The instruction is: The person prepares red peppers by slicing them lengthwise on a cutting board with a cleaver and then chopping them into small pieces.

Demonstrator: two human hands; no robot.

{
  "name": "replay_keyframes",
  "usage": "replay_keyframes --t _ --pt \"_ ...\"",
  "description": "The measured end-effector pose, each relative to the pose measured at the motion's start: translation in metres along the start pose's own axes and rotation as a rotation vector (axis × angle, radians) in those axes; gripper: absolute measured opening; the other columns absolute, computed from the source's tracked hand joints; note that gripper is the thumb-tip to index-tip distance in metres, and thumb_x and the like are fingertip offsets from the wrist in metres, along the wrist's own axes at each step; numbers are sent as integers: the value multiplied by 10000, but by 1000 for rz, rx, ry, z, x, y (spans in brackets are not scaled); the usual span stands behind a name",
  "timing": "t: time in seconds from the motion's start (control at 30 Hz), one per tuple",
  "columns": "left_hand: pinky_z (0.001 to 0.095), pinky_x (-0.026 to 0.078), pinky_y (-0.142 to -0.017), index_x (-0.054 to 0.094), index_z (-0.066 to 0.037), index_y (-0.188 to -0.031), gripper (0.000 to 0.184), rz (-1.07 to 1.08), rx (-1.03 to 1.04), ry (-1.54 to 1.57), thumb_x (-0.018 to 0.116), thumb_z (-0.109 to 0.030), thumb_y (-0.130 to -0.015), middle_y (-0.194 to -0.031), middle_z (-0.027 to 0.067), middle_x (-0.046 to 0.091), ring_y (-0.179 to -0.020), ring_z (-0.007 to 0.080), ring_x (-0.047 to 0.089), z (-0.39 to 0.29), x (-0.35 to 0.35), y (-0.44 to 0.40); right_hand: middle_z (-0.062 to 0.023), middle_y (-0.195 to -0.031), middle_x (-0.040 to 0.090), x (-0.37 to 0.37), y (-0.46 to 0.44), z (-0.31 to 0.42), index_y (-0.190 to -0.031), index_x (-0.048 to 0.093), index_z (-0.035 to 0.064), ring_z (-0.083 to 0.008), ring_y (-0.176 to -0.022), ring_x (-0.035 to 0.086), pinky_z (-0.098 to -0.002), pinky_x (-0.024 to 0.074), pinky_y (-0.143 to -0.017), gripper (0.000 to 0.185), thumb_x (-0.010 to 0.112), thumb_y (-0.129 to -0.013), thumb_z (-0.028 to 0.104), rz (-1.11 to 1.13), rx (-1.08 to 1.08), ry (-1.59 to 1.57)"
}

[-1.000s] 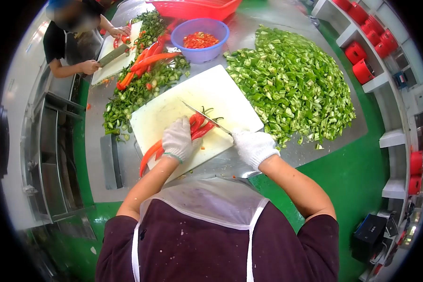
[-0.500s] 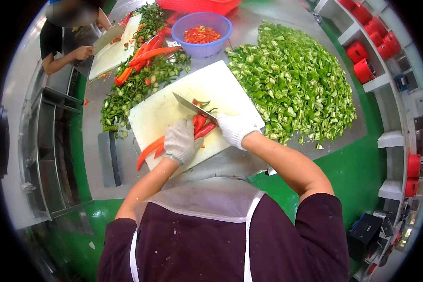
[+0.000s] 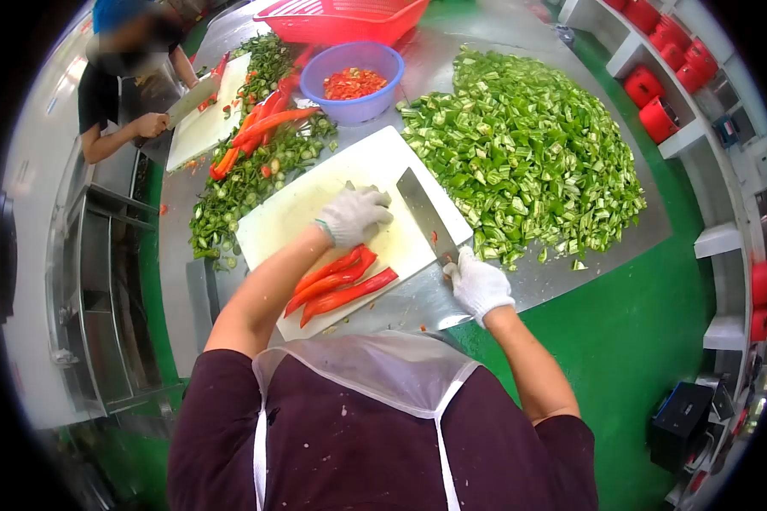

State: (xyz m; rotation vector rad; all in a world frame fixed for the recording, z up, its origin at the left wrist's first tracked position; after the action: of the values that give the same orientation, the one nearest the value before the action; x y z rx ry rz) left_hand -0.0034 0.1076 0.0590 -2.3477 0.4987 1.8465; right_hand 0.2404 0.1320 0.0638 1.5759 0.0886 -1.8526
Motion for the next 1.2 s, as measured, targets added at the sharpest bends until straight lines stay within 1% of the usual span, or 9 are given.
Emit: replay_keyframes --t 0.07,0.13,0.2,0.27,0.37,0.5,0.57,0.73,1.2 --pt "488 497 -946 734 -105 -1091 257 -144 63 -159 626 -138 -860 -1204 98 680 -1212 297 607 62 30 -5 -270 -933 718 11 4 -4 -1179 498 67 -475 -883 699 -567 539 -769 362 510 -1002 382 12 123 -42" --pt "495 516 -805 734 -92 -991 181 118 -417 -661 655 -135 -834 -1086 78 680 -1051 263 646 114 -15 15 -274 -948 719 9 6 -1 -1174 496 59 -483 -891 696 -574 534 -787 361 504 -998 375 6 137 -63" --pt "483 486 -759 667 -92 -1099 288 -359 -452 -938 676 -164 -820 -1095 99 630 -1027 283 630 151 -61 60 -280 -931 717 11 4 -3 -1184 491 54 -497 -876 693 -586 527 -804 364 498 -999 368 -5 146 -80" --pt "499 468 -1020 615 -56 -1259 434 -499 -609 -582 694 -149 -842 -1297 187 612 -1212 374 574 141 -89 94 -285 -918 714 15 4 -6 -1178 492 51 -499 -867 692 -588 526 -804 365 497 -999 369 -18 151 -95" --pt "469 456 -1076 609 -28 -1301 456 -572 -303 -358 703 -174 -879 -1369 224 589 -1267 409 560 76 -45 132 -287 -914 710 17 4 -5 -1158 497 46 -495 -873 692 -590 523 -809 356 499 -998 364 -22 142 -132" --pt "462 414 -1099 436 42 -1469 827 -12 -455 -165 765 -385 -842 -1419 240 542 -1280 413 529 -47 24 155 -265 -965 717 13 11 -1 -1241 508 48 -461 -896 702 -560 532 -792 425 560 -976 375 36 119 -212" --pt "465 454 -1031 431 73 -1457 847 -86 -489 -63 773 -390 -835 -1394 224 551 -1242 406 544 -47 38 150 -261 -1012 714 16 24 -6 -1315 505 51 -449 -908 704 -543 535 -779 499 596 -960 390 -16 54 -394" --pt "461 485 -951 422 86 -1462 874 -217 -515 -28 763 -420 -837 -1315 209 579 -1157 370 575 -19 48 108 6 -817 584 31 25 -15 -1307 529 80 -53 -610 488 -215 424 -506 309 587 -1003 89 -12 330 -1292" --pt "476 446 -1036 449 102 -1435 774 -269 -456 -42 684 -400 -895 -1358 255 566 -1201 416 552 -6 42 65 21 -699 508 41 -33 -5 -1147 513 99 -92 -471 459 -352 570 -493 190 617 -1000 159 221 339 -1649"
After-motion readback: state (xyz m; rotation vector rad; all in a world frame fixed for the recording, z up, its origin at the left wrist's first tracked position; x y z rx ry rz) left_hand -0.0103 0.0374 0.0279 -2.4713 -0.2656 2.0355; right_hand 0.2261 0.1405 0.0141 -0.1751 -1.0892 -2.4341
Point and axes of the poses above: each hand's wrist, its own y-axis away from the middle knuckle, its own x-axis out of the palm, z = x × y, the point moved 6 cm from there along -y, towards the middle knuckle
